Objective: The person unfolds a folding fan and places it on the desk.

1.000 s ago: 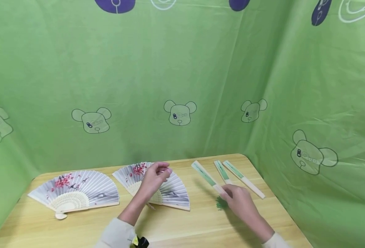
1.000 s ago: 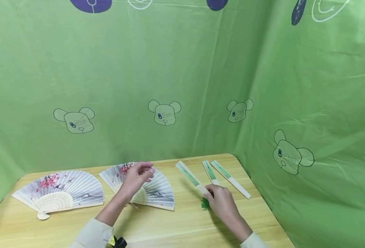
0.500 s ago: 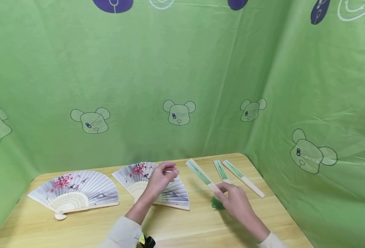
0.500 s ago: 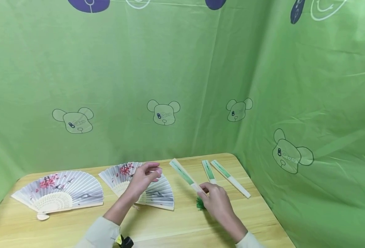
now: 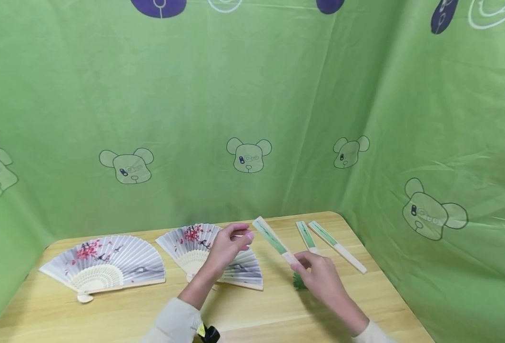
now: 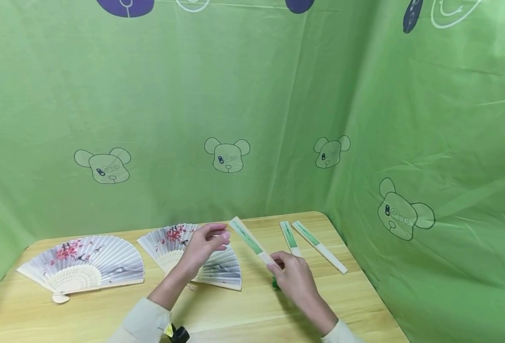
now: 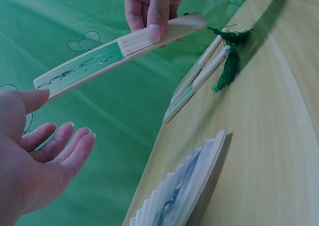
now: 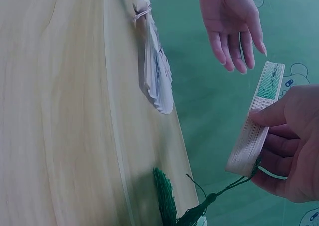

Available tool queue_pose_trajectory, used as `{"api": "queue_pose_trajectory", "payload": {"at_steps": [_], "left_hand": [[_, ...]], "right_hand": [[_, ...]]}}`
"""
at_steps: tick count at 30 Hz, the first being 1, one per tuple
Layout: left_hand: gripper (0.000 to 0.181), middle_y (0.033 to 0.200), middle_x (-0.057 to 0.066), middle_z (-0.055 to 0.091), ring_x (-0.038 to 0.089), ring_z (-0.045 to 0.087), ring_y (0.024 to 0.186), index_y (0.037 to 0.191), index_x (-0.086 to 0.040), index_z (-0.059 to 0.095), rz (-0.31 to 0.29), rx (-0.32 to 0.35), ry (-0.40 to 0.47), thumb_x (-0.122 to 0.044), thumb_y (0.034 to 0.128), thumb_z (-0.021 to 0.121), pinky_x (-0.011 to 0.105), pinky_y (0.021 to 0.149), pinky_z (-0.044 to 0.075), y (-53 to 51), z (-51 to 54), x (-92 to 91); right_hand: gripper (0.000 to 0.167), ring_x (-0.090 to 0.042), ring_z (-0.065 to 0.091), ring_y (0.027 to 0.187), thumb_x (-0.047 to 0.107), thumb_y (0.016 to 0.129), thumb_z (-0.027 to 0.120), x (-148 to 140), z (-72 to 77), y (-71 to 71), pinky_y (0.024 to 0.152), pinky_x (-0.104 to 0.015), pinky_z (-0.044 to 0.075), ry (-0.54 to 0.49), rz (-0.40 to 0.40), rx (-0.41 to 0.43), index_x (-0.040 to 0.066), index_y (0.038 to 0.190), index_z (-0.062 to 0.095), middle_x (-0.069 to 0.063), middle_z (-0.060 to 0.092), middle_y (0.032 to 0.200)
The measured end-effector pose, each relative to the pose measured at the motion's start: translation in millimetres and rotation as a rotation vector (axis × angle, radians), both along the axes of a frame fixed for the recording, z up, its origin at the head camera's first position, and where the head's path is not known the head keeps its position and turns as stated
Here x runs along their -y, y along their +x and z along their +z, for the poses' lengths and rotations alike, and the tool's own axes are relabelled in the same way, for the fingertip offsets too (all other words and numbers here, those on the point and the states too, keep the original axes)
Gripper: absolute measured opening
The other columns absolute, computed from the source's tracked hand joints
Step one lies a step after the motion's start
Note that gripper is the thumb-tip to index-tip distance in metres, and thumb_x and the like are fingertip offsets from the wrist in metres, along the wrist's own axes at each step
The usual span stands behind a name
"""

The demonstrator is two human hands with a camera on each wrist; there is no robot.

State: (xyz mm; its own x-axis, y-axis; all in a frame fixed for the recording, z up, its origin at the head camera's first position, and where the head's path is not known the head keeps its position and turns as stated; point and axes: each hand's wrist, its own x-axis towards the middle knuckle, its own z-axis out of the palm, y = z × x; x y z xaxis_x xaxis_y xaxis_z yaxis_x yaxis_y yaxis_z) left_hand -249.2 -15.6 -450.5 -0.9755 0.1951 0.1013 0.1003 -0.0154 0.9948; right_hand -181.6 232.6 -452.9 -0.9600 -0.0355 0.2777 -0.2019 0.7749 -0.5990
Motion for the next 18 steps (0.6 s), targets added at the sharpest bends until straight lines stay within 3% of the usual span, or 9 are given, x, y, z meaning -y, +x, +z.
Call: {"api": "queue_pose_trajectory", "payload": {"at_steps": [3, 10, 15, 18], "left_hand": [[0.052, 0.127, 0.025, 0.067, 0.027, 0.073, 0.105, 0.137, 0.005, 0.059, -0.007, 0.005, 0.026, -0.022, 0.0959, 0.075, 0.042, 0.095, 0.068, 0.3, -0.2, -2.0], [0.051, 0.128, 0.026, 0.066, 0.022, 0.073, 0.104, 0.137, 0.006, 0.058, -0.029, 0.023, 0.095, -0.017, 0.0945, 0.076, 0.036, 0.094, 0.068, 2.8, 1.8, -4.8], [0.049, 0.129, 0.028, 0.066, 0.019, 0.074, 0.100, 0.136, 0.008, 0.058, -0.042, 0.025, 0.137, -0.013, 0.0947, 0.075, 0.036, 0.094, 0.068, 3.6, 1.5, -5.9], [0.048, 0.128, 0.029, 0.066, 0.024, 0.075, 0.102, 0.135, 0.008, 0.058, -0.046, 0.031, 0.165, -0.011, 0.0949, 0.075, 0.035, 0.093, 0.068, 3.9, 0.6, -6.4]], "right_hand": [[0.021, -0.017, 0.073, 0.083, 0.009, 0.087, 0.080, 3, -0.9, 0.1, 0.080, -0.038, 0.069, -0.016, 0.001, -0.005, 0.004, 0.107, 0.076, -0.005, 0.079, 0.089], [0.024, -0.012, 0.070, 0.076, 0.008, 0.086, 0.081, 11, -1.5, 0.4, 0.066, -0.015, 0.062, -0.053, 0.006, -0.016, 0.002, 0.108, 0.076, -0.007, 0.079, 0.089], [0.023, -0.008, 0.069, 0.073, 0.008, 0.086, 0.082, 19, -0.7, 0.8, 0.064, -0.014, 0.061, -0.078, 0.016, -0.017, 0.003, 0.107, 0.076, -0.005, 0.078, 0.087], [0.021, -0.007, 0.068, 0.071, 0.007, 0.086, 0.081, 23, -0.3, 1.4, 0.062, -0.015, 0.061, -0.110, 0.020, -0.009, 0.004, 0.106, 0.077, -0.004, 0.078, 0.085]]}}
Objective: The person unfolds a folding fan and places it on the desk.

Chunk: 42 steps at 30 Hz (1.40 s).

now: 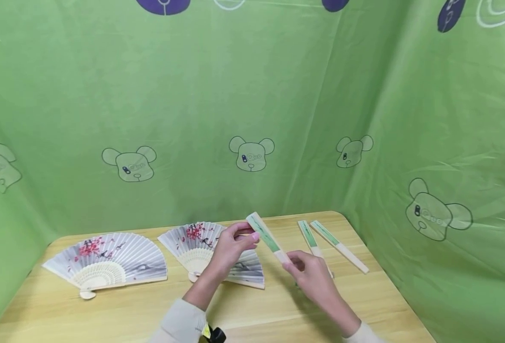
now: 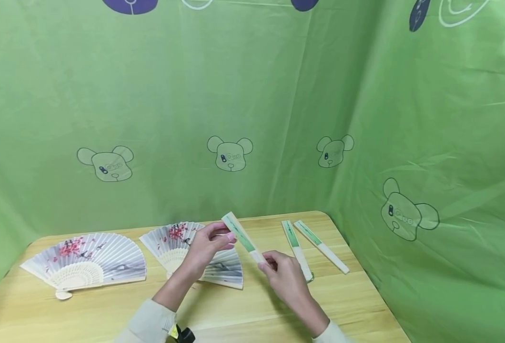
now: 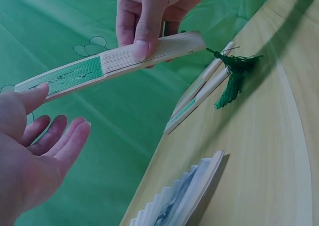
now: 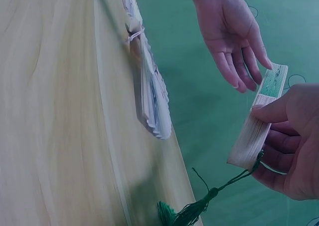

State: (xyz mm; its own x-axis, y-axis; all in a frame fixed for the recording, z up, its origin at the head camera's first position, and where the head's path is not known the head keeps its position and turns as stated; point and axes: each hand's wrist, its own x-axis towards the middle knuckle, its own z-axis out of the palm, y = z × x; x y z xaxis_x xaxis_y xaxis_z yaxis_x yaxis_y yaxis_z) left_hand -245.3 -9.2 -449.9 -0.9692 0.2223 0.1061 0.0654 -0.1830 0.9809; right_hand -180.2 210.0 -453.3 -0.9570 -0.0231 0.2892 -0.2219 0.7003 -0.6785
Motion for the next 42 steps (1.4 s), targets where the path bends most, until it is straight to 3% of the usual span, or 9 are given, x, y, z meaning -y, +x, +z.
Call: {"api": "queue_pose_trajectory", "payload": {"at_steps": [4, 12, 21, 30, 36, 42], "left_hand": [[0.046, 0.124, 0.027, 0.068, 0.029, 0.075, 0.102, 0.133, 0.008, 0.058, 0.003, 0.005, 0.030, -0.010, 0.0949, 0.075, 0.034, 0.092, 0.069, 1.3, -0.7, -0.4], [0.039, 0.108, 0.017, 0.073, 0.017, 0.075, 0.088, 0.125, 0.009, 0.062, 0.018, 0.020, 0.081, -0.008, 0.0935, 0.075, 0.036, 0.091, 0.069, 5.4, -1.5, -1.9], [0.039, 0.108, 0.018, 0.072, 0.016, 0.074, 0.089, 0.127, 0.013, 0.061, 0.083, 0.058, 0.147, -0.006, 0.0947, 0.073, 0.037, 0.089, 0.070, 12.6, -3.5, -1.1], [0.038, 0.108, 0.019, 0.073, 0.014, 0.076, 0.087, 0.124, 0.012, 0.063, 0.154, 0.042, 0.116, -0.008, 0.0940, 0.075, 0.035, 0.084, 0.070, 20.4, -0.8, 3.1], [0.035, 0.110, 0.022, 0.074, 0.016, 0.076, 0.089, 0.123, 0.009, 0.065, 0.150, 0.049, 0.089, -0.008, 0.0936, 0.075, 0.035, 0.085, 0.070, 23.6, -0.9, 10.6], [0.033, 0.099, 0.014, 0.076, 0.016, 0.075, 0.084, 0.121, 0.010, 0.066, 0.150, 0.056, 0.081, -0.005, 0.0925, 0.076, 0.035, 0.083, 0.071, 29.0, 1.2, 24.6]], "right_hand": [[0.020, -0.006, 0.067, 0.071, 0.007, 0.085, 0.082, 5, -0.2, -0.6, 0.063, -0.015, 0.062, -0.041, 0.001, 0.010, 0.004, 0.105, 0.077, -0.004, 0.077, 0.084], [0.018, -0.004, 0.067, 0.074, 0.008, 0.085, 0.082, 15, -2.6, -1.1, 0.067, -0.015, 0.063, -0.067, 0.023, 0.019, 0.006, 0.103, 0.077, -0.001, 0.076, 0.084], [0.017, -0.006, 0.065, 0.072, 0.007, 0.086, 0.080, 26, -2.8, 0.8, 0.065, -0.015, 0.062, -0.127, 0.039, 0.097, 0.005, 0.103, 0.077, -0.002, 0.076, 0.086], [0.019, -0.006, 0.065, 0.072, 0.008, 0.086, 0.081, 35, -2.5, 3.2, 0.064, -0.016, 0.061, -0.139, 0.074, 0.113, 0.005, 0.104, 0.077, -0.003, 0.077, 0.087], [0.019, -0.006, 0.066, 0.074, 0.010, 0.088, 0.079, 40, -0.5, 6.0, 0.065, -0.015, 0.061, -0.122, 0.141, 0.114, 0.004, 0.107, 0.076, -0.004, 0.077, 0.088], [0.019, -0.006, 0.068, 0.076, 0.014, 0.094, 0.076, 45, 2.7, 9.6, 0.068, -0.014, 0.061, -0.081, 0.229, 0.094, 0.003, 0.109, 0.076, -0.006, 0.079, 0.093]]}}
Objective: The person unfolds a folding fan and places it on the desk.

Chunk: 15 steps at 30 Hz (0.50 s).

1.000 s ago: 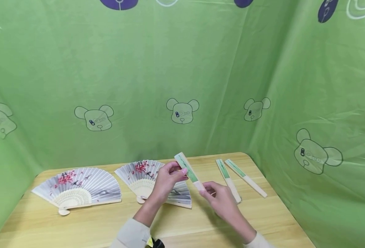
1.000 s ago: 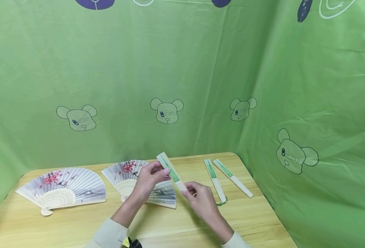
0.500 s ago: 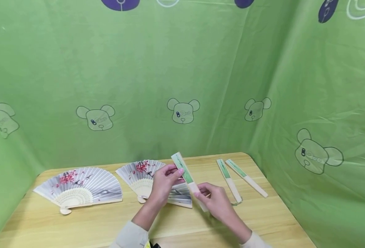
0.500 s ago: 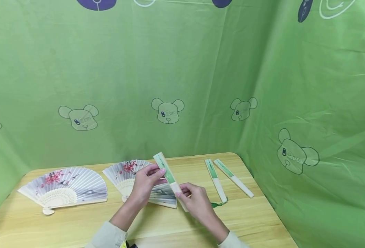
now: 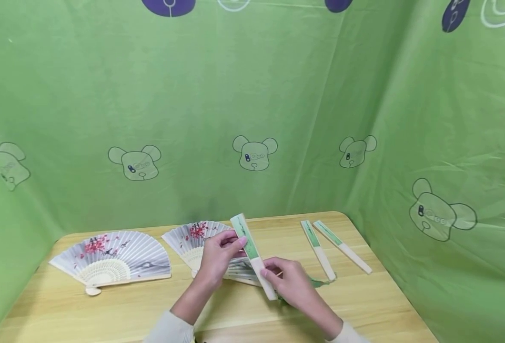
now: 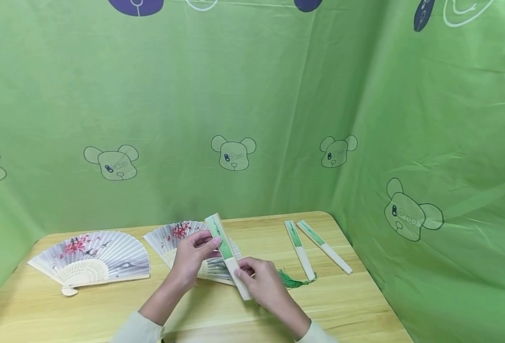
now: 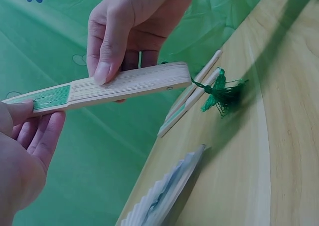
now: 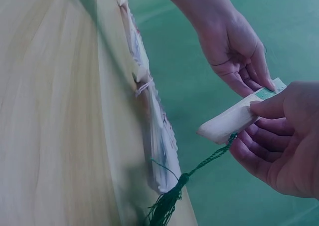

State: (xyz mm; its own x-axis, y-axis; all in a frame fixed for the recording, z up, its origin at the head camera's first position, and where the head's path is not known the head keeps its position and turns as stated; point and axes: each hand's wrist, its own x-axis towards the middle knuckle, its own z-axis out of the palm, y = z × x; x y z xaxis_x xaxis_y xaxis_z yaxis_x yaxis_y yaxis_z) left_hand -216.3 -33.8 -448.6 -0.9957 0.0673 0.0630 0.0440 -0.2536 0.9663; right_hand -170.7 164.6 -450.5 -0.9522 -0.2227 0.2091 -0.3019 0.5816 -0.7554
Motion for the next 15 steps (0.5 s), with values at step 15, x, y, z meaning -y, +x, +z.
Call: {"api": "queue_pose_trajectory", "payload": {"at_steps": [15], "left_hand": [[0.030, 0.092, 0.012, 0.076, 0.017, 0.075, 0.078, 0.115, 0.012, 0.067, 0.013, -0.014, -0.008, -0.002, 0.0904, 0.077, 0.037, 0.079, 0.071, 18.1, 12.5, 21.8]], "right_hand": [[0.021, -0.008, 0.068, 0.080, 0.014, 0.092, 0.077, 14, 10.2, 5.9, 0.068, -0.017, 0.063, -0.107, 0.070, 0.132, 0.005, 0.110, 0.076, -0.004, 0.077, 0.093]]}}
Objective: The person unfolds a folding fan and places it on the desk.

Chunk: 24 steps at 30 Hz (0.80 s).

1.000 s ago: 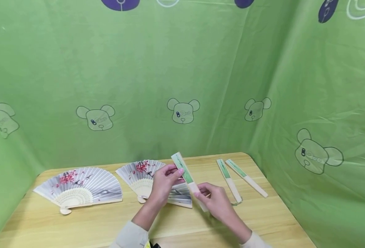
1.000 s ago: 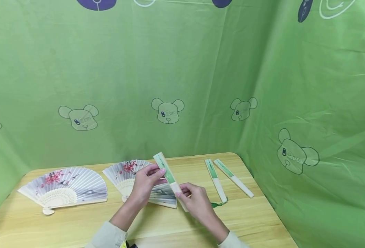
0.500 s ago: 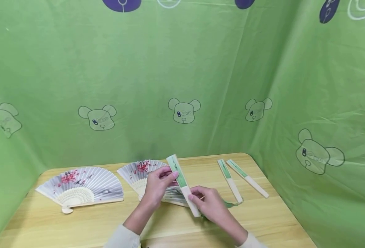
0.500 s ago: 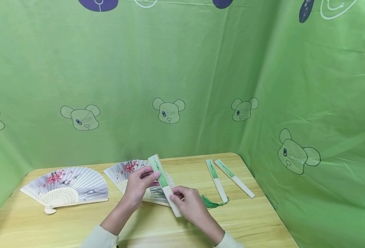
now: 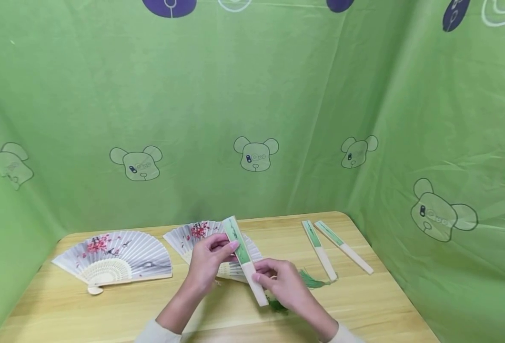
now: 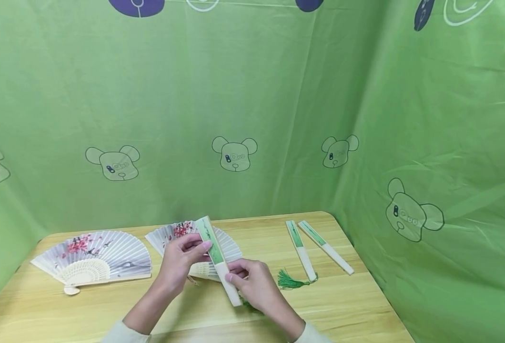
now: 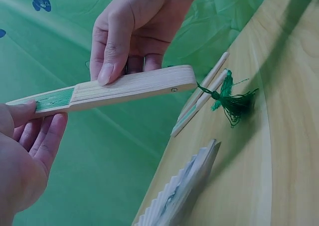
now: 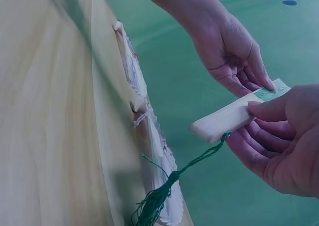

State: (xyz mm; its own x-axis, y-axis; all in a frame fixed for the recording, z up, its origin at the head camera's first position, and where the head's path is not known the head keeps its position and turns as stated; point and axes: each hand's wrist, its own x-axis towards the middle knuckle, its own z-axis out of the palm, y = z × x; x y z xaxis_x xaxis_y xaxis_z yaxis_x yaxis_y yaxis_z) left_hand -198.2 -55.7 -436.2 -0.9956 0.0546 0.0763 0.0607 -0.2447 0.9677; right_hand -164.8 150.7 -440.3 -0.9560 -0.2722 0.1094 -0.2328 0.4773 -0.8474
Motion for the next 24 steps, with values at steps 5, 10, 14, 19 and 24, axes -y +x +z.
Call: {"api": "queue_pose_trajectory", "payload": {"at_steps": [5, 10, 14, 19, 24], "left_hand": [[0.030, 0.093, 0.012, 0.076, 0.017, 0.075, 0.078, 0.116, 0.013, 0.067, 0.012, 0.009, -0.001, -0.001, 0.0903, 0.076, 0.036, 0.079, 0.071, 7.0, 0.8, 4.8], [0.029, 0.094, 0.013, 0.076, 0.017, 0.075, 0.080, 0.116, 0.012, 0.067, 0.025, 0.020, -0.015, 0.000, 0.0906, 0.075, 0.035, 0.079, 0.071, 12.9, 1.4, 9.8], [0.029, 0.095, 0.012, 0.076, 0.016, 0.074, 0.082, 0.117, 0.011, 0.067, 0.037, 0.037, -0.026, 0.000, 0.0909, 0.075, 0.034, 0.079, 0.071, 16.6, 2.1, 14.8], [0.031, 0.100, 0.013, 0.076, 0.017, 0.075, 0.086, 0.120, 0.010, 0.067, 0.039, 0.067, -0.020, -0.002, 0.0919, 0.075, 0.033, 0.081, 0.071, 21.3, 1.9, 20.0], [0.033, 0.106, 0.017, 0.076, 0.017, 0.076, 0.091, 0.123, 0.012, 0.064, 0.055, 0.073, 0.034, 0.000, 0.0932, 0.072, 0.032, 0.084, 0.070, 24.0, -2.4, 24.3]], "right_hand": [[0.022, -0.009, 0.069, 0.077, 0.011, 0.091, 0.078, 4, -1.1, 2.4, 0.066, -0.019, 0.066, -0.075, 0.043, 0.044, 0.001, 0.110, 0.075, -0.010, 0.077, 0.093], [0.020, -0.008, 0.069, 0.075, 0.008, 0.090, 0.078, 10, -4.0, 4.9, 0.064, -0.022, 0.067, -0.139, 0.073, 0.062, -0.001, 0.108, 0.076, -0.013, 0.078, 0.092], [0.019, -0.010, 0.069, 0.075, 0.007, 0.091, 0.077, 15, -5.9, 5.3, 0.064, -0.023, 0.067, -0.172, 0.097, 0.084, -0.002, 0.107, 0.076, -0.015, 0.078, 0.093], [0.019, -0.010, 0.070, 0.074, 0.008, 0.090, 0.078, 19, -7.3, 5.0, 0.064, -0.023, 0.068, -0.173, 0.114, 0.093, -0.002, 0.107, 0.076, -0.016, 0.078, 0.093], [0.021, -0.010, 0.070, 0.074, 0.009, 0.091, 0.078, 22, -7.5, 2.7, 0.064, -0.022, 0.068, -0.164, 0.106, 0.095, -0.002, 0.108, 0.077, -0.015, 0.078, 0.094]]}}
